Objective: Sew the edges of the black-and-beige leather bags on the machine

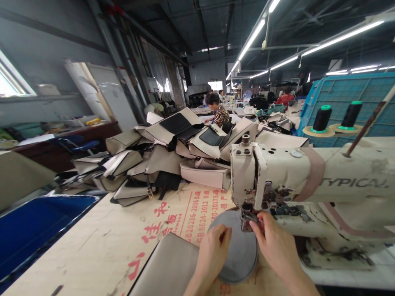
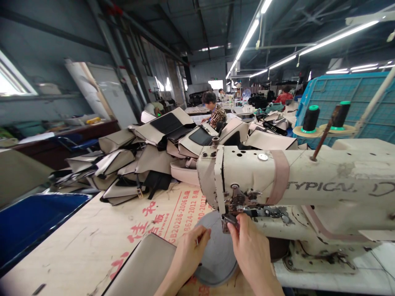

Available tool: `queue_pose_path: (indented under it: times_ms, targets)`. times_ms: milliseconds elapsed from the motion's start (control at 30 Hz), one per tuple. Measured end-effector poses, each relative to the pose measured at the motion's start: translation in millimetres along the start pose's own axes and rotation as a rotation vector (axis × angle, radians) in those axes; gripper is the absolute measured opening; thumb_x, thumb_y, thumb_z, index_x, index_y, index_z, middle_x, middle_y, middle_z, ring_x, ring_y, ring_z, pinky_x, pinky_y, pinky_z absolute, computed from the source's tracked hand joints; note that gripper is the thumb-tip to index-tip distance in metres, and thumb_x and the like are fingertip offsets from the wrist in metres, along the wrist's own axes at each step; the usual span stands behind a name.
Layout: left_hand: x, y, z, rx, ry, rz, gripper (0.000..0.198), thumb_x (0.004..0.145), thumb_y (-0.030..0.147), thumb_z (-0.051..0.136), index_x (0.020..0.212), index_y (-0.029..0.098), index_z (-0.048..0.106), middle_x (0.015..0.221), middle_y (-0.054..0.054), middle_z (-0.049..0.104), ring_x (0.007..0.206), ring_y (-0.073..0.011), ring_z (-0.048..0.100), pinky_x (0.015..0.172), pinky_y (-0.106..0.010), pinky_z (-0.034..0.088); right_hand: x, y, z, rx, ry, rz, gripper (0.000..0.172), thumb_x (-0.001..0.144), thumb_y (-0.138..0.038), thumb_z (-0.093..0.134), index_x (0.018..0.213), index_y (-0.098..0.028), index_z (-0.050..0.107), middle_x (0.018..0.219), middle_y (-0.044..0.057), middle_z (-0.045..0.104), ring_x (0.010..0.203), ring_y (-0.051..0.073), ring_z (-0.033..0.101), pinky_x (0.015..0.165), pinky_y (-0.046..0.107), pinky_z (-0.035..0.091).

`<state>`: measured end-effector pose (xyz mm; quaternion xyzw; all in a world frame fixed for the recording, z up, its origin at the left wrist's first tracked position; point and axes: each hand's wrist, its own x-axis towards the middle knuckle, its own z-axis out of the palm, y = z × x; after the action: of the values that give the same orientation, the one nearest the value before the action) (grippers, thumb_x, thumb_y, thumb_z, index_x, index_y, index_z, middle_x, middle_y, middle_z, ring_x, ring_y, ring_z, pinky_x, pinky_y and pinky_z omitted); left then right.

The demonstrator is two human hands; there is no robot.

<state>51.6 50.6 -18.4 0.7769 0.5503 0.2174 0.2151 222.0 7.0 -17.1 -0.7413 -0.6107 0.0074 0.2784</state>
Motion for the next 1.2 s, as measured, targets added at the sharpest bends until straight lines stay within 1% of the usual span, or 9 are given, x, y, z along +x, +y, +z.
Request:
queue_pose_path:
  times_ms: [333,433,567,733,900,1000,1067,1133,1200]
  targets:
    - [11,1,2.5,-0.013,0.026,0.035,0.032,0.085,0.033,0.033,0.058,0.018,0.039,0.057,0.003,0.045,0.056,-0.0105,0.043,0.054,-0.021,0.028,22,-19,-20,-0.308,-0.063,-0.198,0.016,0.087,-0.031,0.043,0.091,-0.020,0.055,0.072,0.004,0.060,0.062,0.021,0.059,0.052,0.027,0.036]
    - [16,2,0.7,-0.013,0.021,0.060,0.032,0.085,0.033,0.033,0.058,0.018,0.040,0.056,0.003,0.046,0.056,-0.0107,0.043,0.054,-0.021,0.028,25,-16,-19,-0.164,-0.122,-0.240,0.016,0.086,-0.034,0.045,0.086,-0.022,0.056,0.073,0.002,0.063,0.066,0.019,0.061,0.056,0.026,0.038]
    - [22,1,1.7,0.038,0.018,0.080,0.028,0.083,0.028,0.036,0.058,0.017,0.043,0.059,0.002,0.048,0.059,-0.0105,0.044,0.056,-0.021,0.028,22,-4,-17,0.065,-0.160,-0.171,0.019,0.085,-0.039,0.046,0.085,-0.023,0.055,0.075,-0.002,0.064,0.067,0.015,0.062,0.059,0.023,0.040]
    - [27,-17,13.5,0.133,0.032,-0.131,0.021,0.076,0.020,0.042,0.056,0.016,0.047,0.055,0.003,0.046,0.053,-0.0093,0.042,0.052,-0.021,0.024,-4,9,-14,0.131,-0.094,-0.099,0.024,0.081,-0.047,0.051,0.082,-0.023,0.052,0.071,-0.003,0.063,0.064,0.014,0.061,0.054,0.021,0.039]
    - [25,-32,21.8,0.123,0.051,-0.221,0.023,0.075,0.021,0.041,0.054,0.016,0.048,0.049,0.005,0.039,0.050,-0.0089,0.039,0.050,-0.021,0.021,-32,17,-9,0.273,-0.019,-0.183,0.032,0.083,-0.047,0.048,0.066,-0.020,0.049,0.055,-0.003,0.053,0.049,0.011,0.052,0.050,0.020,0.039]
    - [23,-32,23.9,0.085,0.075,-0.232,0.027,0.078,0.025,0.041,0.053,0.016,0.046,0.048,0.006,0.035,0.050,-0.0091,0.039,0.051,-0.021,0.021,-34,9,-9,0.426,0.052,-0.335,0.020,0.088,-0.030,0.039,0.085,-0.020,0.056,0.073,0.002,0.061,0.064,0.012,0.059,0.060,0.019,0.044]
    - [22,-32,25.2,0.051,0.087,-0.246,0.030,0.079,0.028,0.040,0.051,0.016,0.044,0.047,0.006,0.032,0.049,-0.0093,0.038,0.050,-0.021,0.021,-29,-6,-13,0.494,0.107,-0.429,0.028,0.087,-0.022,0.036,0.113,-0.019,0.048,0.088,0.004,0.062,0.073,0.012,0.061,0.067,0.019,0.046]
    - [22,-33,26.3,0.011,0.097,-0.268,0.032,0.079,0.029,0.038,0.050,0.016,0.042,0.046,0.006,0.030,0.049,-0.0097,0.038,0.049,-0.022,0.021,-21,-27,-17,0.558,0.141,-0.404,0.044,0.087,-0.021,0.036,0.131,-0.016,0.029,0.085,0.004,0.062,0.063,0.011,0.060,0.060,0.018,0.047]
    - [23,-33,26.8,-0.039,0.100,-0.293,0.031,0.078,0.027,0.037,0.050,0.016,0.043,0.046,0.005,0.032,0.050,-0.0103,0.039,0.049,-0.021,0.022,-13,-51,-21,0.642,0.160,-0.291,0.051,0.088,-0.024,0.036,0.135,-0.013,0.017,0.077,0.002,0.060,0.052,0.009,0.056,0.052,0.018,0.045]
